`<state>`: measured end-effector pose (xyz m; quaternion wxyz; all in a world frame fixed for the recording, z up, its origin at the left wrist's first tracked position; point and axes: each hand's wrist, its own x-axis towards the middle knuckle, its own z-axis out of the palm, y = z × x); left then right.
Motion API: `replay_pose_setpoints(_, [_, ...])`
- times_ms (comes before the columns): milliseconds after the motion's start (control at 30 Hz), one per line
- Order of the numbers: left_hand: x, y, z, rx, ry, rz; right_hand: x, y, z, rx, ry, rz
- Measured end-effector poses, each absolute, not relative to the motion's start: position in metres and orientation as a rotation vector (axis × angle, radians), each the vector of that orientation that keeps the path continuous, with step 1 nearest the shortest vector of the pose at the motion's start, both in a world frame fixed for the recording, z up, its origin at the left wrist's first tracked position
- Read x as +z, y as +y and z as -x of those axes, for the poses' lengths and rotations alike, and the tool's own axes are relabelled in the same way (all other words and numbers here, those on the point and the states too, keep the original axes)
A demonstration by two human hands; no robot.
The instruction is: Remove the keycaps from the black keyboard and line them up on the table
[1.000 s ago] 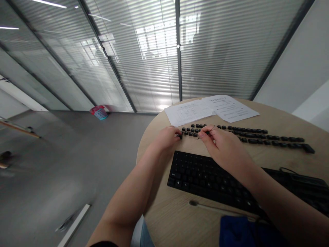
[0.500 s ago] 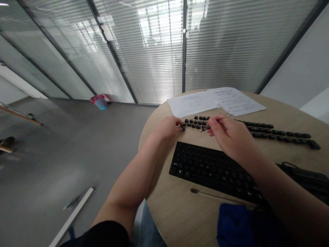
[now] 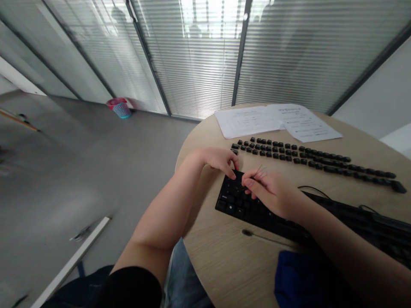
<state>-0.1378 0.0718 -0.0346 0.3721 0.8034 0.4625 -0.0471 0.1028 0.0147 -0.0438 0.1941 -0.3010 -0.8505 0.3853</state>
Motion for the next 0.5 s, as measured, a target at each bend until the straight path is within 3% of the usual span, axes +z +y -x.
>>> replay_pose_setpoints(333, [-0.0374,0.0735,0.1323,-0.173,1.2,-1.886,-0.0342,0.0091,-0.0973,0.978,-2.505,0.88])
replay_pose_setpoints(500, [-0.0401,0.0754,0.1335,-0.16,1.197,-1.858,-0.039,0.0117,-0.0985,1.106,-2.435,0.995])
